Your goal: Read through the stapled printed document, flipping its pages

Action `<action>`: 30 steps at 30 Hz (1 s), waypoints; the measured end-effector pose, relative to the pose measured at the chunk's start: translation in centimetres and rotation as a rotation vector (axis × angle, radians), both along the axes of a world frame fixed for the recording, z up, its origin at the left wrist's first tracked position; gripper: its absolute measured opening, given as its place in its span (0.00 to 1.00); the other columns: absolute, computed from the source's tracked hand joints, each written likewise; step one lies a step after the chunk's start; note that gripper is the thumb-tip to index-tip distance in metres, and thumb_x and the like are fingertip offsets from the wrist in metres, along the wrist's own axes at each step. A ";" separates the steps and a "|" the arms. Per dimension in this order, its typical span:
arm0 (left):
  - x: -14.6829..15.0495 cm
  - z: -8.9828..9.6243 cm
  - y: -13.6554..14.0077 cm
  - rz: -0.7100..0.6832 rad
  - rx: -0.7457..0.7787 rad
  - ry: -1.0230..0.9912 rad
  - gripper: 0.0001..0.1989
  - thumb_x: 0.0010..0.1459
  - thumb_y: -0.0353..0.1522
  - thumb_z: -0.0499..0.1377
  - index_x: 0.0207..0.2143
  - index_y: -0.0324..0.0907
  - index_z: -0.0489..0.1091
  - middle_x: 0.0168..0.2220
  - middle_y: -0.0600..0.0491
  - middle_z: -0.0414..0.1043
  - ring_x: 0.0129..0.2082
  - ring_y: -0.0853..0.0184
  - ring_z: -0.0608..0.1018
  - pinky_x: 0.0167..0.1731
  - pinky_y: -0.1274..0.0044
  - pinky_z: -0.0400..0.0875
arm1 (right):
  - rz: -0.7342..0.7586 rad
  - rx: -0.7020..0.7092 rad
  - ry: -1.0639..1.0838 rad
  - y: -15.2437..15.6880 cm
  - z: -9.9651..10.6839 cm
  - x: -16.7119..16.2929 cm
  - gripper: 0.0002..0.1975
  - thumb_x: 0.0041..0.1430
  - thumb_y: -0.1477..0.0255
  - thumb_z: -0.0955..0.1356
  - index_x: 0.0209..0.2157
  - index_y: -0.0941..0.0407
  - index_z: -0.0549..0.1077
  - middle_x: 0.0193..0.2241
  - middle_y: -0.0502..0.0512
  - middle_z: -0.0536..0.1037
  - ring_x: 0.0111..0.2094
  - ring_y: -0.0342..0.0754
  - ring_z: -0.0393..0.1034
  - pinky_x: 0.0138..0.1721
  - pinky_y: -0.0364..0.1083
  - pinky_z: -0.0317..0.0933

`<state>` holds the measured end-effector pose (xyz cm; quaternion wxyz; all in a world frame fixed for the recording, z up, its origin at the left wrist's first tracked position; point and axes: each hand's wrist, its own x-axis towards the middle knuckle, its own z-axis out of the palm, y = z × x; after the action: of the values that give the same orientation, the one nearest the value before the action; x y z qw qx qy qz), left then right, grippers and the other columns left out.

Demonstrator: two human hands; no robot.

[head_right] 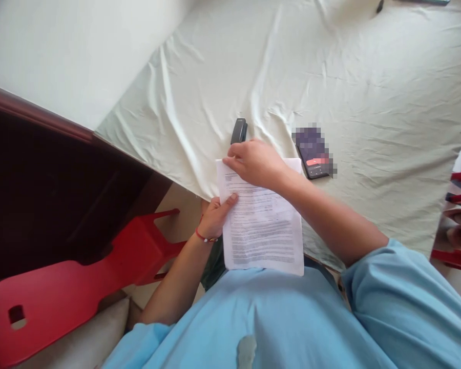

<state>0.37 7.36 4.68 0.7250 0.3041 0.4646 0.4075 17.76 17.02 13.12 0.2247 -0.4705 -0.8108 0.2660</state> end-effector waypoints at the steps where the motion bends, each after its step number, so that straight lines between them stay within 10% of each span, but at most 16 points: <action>1: 0.1 -0.1 0.0 0.007 0.006 -0.002 0.25 0.54 0.47 0.70 0.45 0.36 0.80 0.43 0.41 0.82 0.48 0.51 0.82 0.50 0.62 0.78 | 0.014 -0.039 -0.003 0.5 0.0 -0.4 0.15 0.69 0.63 0.65 0.36 0.56 0.80 0.32 0.55 0.79 0.38 0.52 0.71 0.43 0.49 0.60; 12: 0.7 -0.5 1.5 0.123 -0.029 0.033 0.28 0.49 0.52 0.70 0.38 0.35 0.79 0.41 0.42 0.82 0.50 0.51 0.81 0.54 0.63 0.75 | -0.041 -0.084 -0.092 2.9 -3.1 -0.6 0.14 0.66 0.67 0.65 0.29 0.55 0.78 0.27 0.54 0.77 0.30 0.47 0.67 0.33 0.47 0.54; 19: 0.6 1.7 4.9 0.130 -0.372 0.067 0.11 0.66 0.31 0.57 0.37 0.32 0.77 0.36 0.41 0.81 0.42 0.57 0.84 0.51 0.64 0.77 | -0.130 -0.265 -0.258 5.8 -5.6 0.0 0.10 0.62 0.72 0.66 0.34 0.57 0.81 0.33 0.56 0.80 0.35 0.49 0.70 0.35 0.46 0.55; 30: -1.1 -0.9 7.6 0.162 -0.214 0.266 0.10 0.52 0.34 0.68 0.33 0.36 0.76 0.31 0.46 0.79 0.41 0.55 0.83 0.44 0.65 0.79 | -0.148 -0.241 -0.331 8.1 -6.0 -1.0 0.13 0.63 0.72 0.65 0.39 0.56 0.82 0.40 0.60 0.82 0.43 0.55 0.73 0.43 0.49 0.62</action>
<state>-0.74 14.94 3.80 0.6502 0.2378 0.6200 0.3692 16.80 25.13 7.16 0.0494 -0.5894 -0.7622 0.2632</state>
